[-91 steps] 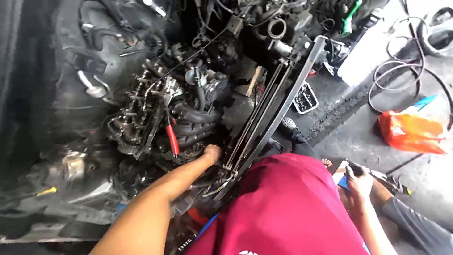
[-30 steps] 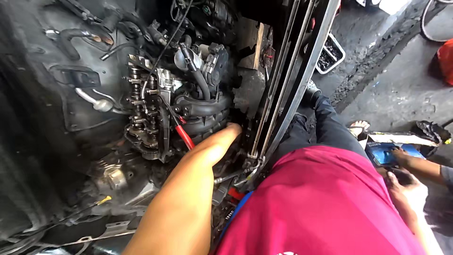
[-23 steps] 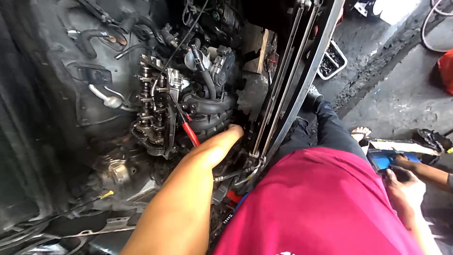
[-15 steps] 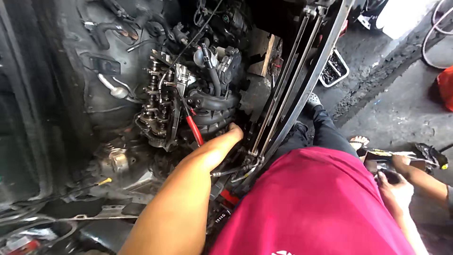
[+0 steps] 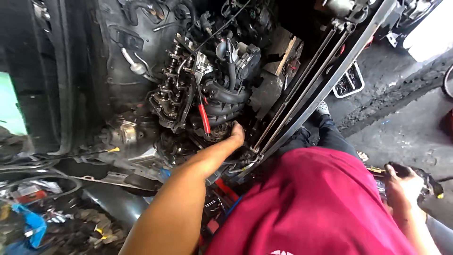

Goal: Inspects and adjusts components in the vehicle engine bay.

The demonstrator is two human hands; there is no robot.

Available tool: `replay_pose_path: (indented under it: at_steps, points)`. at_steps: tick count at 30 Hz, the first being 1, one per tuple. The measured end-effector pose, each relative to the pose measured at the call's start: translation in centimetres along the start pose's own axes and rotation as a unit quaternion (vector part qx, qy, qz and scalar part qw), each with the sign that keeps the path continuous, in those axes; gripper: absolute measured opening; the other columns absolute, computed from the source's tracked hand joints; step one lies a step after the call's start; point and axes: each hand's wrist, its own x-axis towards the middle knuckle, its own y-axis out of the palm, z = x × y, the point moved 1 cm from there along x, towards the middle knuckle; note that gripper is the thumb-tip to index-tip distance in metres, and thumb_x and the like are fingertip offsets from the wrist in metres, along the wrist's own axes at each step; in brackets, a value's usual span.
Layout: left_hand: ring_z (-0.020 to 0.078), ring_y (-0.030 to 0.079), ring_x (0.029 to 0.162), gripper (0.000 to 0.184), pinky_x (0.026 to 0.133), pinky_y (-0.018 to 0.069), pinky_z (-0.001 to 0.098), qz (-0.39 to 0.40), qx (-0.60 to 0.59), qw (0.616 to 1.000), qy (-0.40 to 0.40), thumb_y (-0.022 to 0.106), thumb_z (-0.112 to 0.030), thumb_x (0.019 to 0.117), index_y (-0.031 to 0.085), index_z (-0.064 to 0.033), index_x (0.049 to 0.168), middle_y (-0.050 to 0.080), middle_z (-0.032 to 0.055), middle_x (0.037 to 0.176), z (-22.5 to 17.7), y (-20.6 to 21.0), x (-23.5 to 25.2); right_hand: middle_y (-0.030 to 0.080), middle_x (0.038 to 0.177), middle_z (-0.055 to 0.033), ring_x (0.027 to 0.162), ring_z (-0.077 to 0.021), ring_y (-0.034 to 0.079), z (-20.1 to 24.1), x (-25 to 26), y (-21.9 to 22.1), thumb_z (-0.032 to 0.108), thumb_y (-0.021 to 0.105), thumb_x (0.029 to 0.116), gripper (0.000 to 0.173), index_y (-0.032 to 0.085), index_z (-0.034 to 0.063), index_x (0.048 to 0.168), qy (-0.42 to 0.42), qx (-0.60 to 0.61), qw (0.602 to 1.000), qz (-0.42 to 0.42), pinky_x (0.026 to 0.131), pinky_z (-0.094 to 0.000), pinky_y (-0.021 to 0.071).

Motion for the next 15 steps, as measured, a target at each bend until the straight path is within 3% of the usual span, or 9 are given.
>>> replay_pose_path:
  at_steps: [2, 5, 9, 15]
  points:
    - [0.0388, 0.063, 0.115, 0.023, 0.109, 0.038, 0.0599, -0.016, -0.021, 1.0, 0.001, 0.054, -0.005, 0.0995, 0.069, 0.0068, 0.113, 0.067, 0.0227, 0.122, 0.3, -0.1, -0.1, 0.063, 0.128, -0.0288, 0.115, -0.0353, 0.065, 0.4, 0.8, -0.2, 0.018, 0.061, 0.1012, 0.039, 0.06, -0.0065, 0.132, 0.003, 0.01, 1.0, 0.007, 0.102, -0.0508, 0.0505]
    - [0.0404, 0.066, 0.109, 0.022, 0.099, 0.0467, 0.061, -0.095, -0.179, 0.979, 0.027, 0.053, -0.009, 0.1021, 0.071, -0.001, 0.112, 0.07, 0.0214, 0.115, 2.0, -1.4, -1.8, 0.064, 0.126, -0.0283, 0.108, -0.0345, 0.068, 1.0, 1.9, -0.4, 0.018, 0.061, 0.1016, 0.038, 0.06, -0.0059, 0.131, 0.008, 0.018, 1.0, 0.012, 0.099, -0.0505, 0.0524]
    - [0.0439, 0.066, 0.11, 0.046, 0.09, 0.0532, 0.0631, -0.23, -0.342, 0.91, 0.055, 0.059, -0.013, 0.0975, 0.058, -0.0142, 0.144, 0.065, 0.0232, 0.127, 3.5, -0.7, -2.7, 0.063, 0.127, -0.0292, 0.102, -0.0355, 0.069, 1.5, 3.3, -0.4, 0.019, 0.06, 0.1027, 0.04, 0.058, -0.0056, 0.134, 0.007, 0.021, 1.0, 0.021, 0.095, -0.052, 0.0539]
    - [0.0449, 0.06, 0.124, 0.057, 0.102, 0.0482, 0.0633, -0.144, -0.397, 0.906, 0.035, 0.052, -0.006, 0.0994, 0.044, -0.0163, 0.155, 0.061, 0.026, 0.136, 3.7, 4.4, -3.4, 0.064, 0.123, -0.0289, 0.095, -0.0311, 0.069, 4.8, 4.6, 0.1, 0.015, 0.058, 0.1038, 0.036, 0.058, -0.0075, 0.132, -0.013, 0.019, 0.999, 0.048, 0.089, -0.0476, 0.0554]
